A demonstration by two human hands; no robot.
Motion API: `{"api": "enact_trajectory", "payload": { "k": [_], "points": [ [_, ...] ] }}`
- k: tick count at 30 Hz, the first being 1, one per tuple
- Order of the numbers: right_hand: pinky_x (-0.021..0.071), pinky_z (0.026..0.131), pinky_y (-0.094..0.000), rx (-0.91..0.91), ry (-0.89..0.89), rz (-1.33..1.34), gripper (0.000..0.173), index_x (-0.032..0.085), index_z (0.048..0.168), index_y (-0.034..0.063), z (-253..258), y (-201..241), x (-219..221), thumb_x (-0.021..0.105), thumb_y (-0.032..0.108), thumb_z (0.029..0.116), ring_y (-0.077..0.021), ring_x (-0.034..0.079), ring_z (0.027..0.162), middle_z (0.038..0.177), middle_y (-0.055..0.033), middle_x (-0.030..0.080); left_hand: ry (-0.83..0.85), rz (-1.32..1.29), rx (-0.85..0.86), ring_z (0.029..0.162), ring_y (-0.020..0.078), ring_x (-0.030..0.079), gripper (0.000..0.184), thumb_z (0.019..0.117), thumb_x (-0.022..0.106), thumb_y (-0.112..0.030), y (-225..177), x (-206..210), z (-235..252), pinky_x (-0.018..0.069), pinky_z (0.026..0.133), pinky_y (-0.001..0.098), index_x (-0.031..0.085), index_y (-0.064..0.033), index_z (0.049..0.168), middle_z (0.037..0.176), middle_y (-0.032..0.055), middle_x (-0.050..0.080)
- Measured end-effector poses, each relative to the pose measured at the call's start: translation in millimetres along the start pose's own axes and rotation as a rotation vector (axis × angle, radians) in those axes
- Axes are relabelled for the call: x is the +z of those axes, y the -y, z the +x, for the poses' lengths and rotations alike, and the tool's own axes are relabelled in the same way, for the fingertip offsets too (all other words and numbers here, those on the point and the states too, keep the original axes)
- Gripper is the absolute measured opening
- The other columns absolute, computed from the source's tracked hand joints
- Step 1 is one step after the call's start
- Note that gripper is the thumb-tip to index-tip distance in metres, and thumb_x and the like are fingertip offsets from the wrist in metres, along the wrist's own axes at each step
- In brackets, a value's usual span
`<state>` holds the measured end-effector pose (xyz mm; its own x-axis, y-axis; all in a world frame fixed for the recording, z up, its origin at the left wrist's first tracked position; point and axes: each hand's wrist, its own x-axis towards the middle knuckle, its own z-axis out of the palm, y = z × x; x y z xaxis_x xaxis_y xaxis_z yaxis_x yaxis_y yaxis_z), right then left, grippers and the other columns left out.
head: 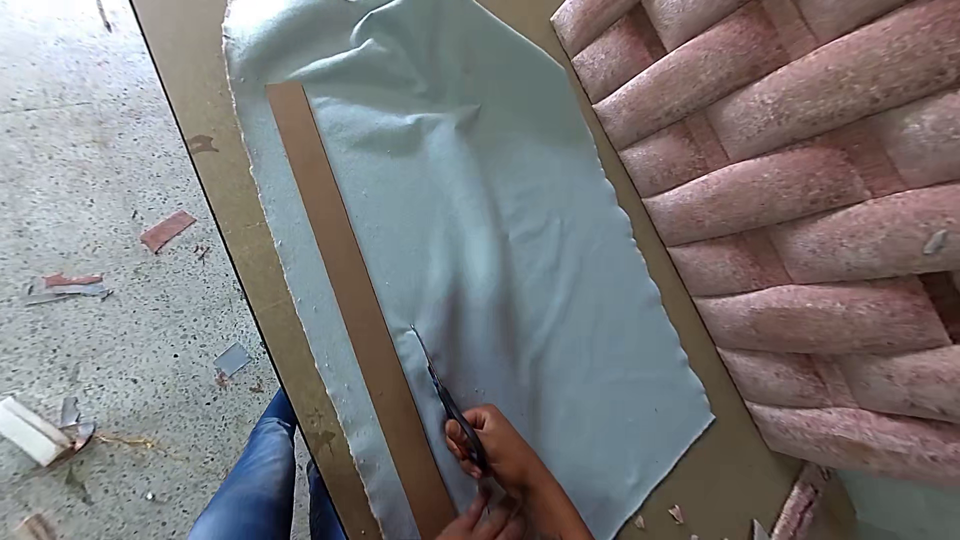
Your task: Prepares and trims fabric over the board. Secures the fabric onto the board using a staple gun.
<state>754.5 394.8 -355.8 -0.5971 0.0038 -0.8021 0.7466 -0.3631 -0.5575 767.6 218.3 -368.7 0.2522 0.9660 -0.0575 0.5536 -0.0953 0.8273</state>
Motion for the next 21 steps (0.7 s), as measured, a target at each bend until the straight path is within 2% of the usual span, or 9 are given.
{"api": "enact_trajectory", "payload": {
  "k": [2, 3, 4, 6, 7, 12, 15, 19, 21],
  "points": [
    [0.0456, 0.045, -0.026, 0.011, -0.004, 0.0, 0.05, 0.063, 0.074, 0.0101, 2.5, 9.3, -1.5, 0.076, 0.056, 0.0877, -0.0091, 0.052, 0.047, 0.061, -0.0005, 0.057, -0.012, 0.075, 0.066, 0.143, 0.0316, 0.047, 0.06, 0.0931, 0.066, -0.029, 29.4, -41.4, 1.5, 0.0359, 0.119, 0.0491, 0.053, -0.0016, 0.145, 0.153, 0.0146, 0.052],
    [0.0465, 0.046, -0.0262, 0.009, -0.004, -0.006, 0.051, 0.063, 0.075, 0.0105, 5.4, 17.7, -1.6, 0.076, 0.058, 0.0866, -0.0091, 0.052, 0.047, 0.061, -0.0001, 0.057, 0.005, 0.123, 0.108, 0.142, 0.0308, 0.048, 0.059, 0.0942, 0.064, -0.025, 43.8, -53.0, 1.1, 0.036, 0.118, 0.0459, 0.052, 0.0008, 0.146, 0.153, 0.0152, 0.053],
    [0.0475, 0.047, -0.0264, 0.012, 0.012, -0.012, 0.052, 0.064, 0.076, 0.0107, 8.6, 27.7, -0.4, 0.075, 0.06, 0.0865, -0.0092, 0.053, 0.049, 0.063, 0.0001, 0.058, 0.051, 0.149, 0.118, 0.144, 0.0318, 0.046, 0.064, 0.0926, 0.065, -0.024, 53.7, -60.8, -0.7, 0.0328, 0.12, 0.0467, 0.048, 0.0024, 0.148, 0.155, 0.0168, 0.05],
    [0.0489, 0.051, -0.0272, 0.021, 0.037, -0.035, 0.054, 0.065, 0.078, 0.011, 17.5, 45.0, 3.4, 0.073, 0.064, 0.0855, -0.0095, 0.056, 0.053, 0.064, 0.0002, 0.059, 0.219, 0.129, 0.045, 0.148, 0.0369, 0.038, 0.085, 0.0901, 0.071, -0.037, 69.0, -74.1, -1.9, 0.0248, 0.122, 0.056, 0.035, 0.0025, 0.156, 0.161, 0.0204, 0.04],
    [0.0492, 0.052, -0.0276, 0.013, 0.031, -0.047, 0.055, 0.065, 0.078, 0.0111, 23.0, 49.4, 6.0, 0.073, 0.065, 0.0846, -0.0095, 0.057, 0.054, 0.064, 0.0003, 0.059, 0.263, 0.129, 0.026, 0.148, 0.0365, 0.038, 0.088, 0.0894, 0.073, -0.038, 78.1, -77.3, -1.7, 0.0251, 0.121, 0.0565, 0.033, 0.0017, 0.158, 0.163, 0.0196, 0.038],
    [0.0493, 0.055, -0.0295, -0.015, -0.029, -0.145, 0.054, 0.068, 0.081, 0.0104, 35.4, 51.0, 9.2, 0.075, 0.064, 0.0833, -0.0101, 0.057, 0.057, 0.066, 0.0003, 0.06, 0.257, 0.146, 0.062, 0.148, 0.0309, 0.04, 0.083, 0.0876, 0.076, -0.028, 89.6, -77.0, -3.5, 0.0311, 0.119, 0.0482, 0.037, 0.0031, 0.155, 0.162, 0.0162, 0.041],
    [0.0444, 0.05, -0.0302, -0.019, -0.095, -0.191, 0.054, 0.067, 0.074, 0.0096, 36.5, 51.4, 7.2, 0.077, 0.062, 0.0838, -0.0109, 0.053, 0.052, 0.06, -0.0007, 0.057, 0.291, 0.099, 0.063, 0.149, 0.0317, 0.038, 0.079, 0.0897, 0.074, -0.021, 91.5, -83.4, -1.6, 0.0268, 0.122, 0.0491, 0.037, 0.0043, 0.155, 0.162, 0.0172, 0.04],
    [0.0462, 0.047, -0.0297, -0.016, -0.071, -0.132, 0.054, 0.065, 0.072, 0.0085, 48.0, 58.2, 14.7, 0.076, 0.059, 0.0859, -0.0118, 0.053, 0.047, 0.056, -0.0021, 0.056, 0.323, 0.09, 0.056, 0.149, 0.0301, 0.037, 0.077, 0.089, 0.072, -0.014, 92.9, -81.8, -0.8, 0.0303, 0.119, 0.0473, 0.036, 0.0023, 0.156, 0.163, 0.0155, 0.038],
    [0.0481, 0.049, -0.029, -0.06, -0.043, -0.055, 0.052, 0.066, 0.078, 0.0084, 59.8, 69.8, 19.9, 0.075, 0.059, 0.0868, -0.0112, 0.054, 0.05, 0.06, -0.0016, 0.057, 0.328, 0.128, 0.068, 0.155, 0.0313, 0.028, 0.078, 0.0901, 0.069, -0.011, 91.8, -82.0, 0.4, 0.0202, 0.125, 0.0516, 0.032, 0.0019, 0.158, 0.167, 0.0166, 0.031]
  ]
}}
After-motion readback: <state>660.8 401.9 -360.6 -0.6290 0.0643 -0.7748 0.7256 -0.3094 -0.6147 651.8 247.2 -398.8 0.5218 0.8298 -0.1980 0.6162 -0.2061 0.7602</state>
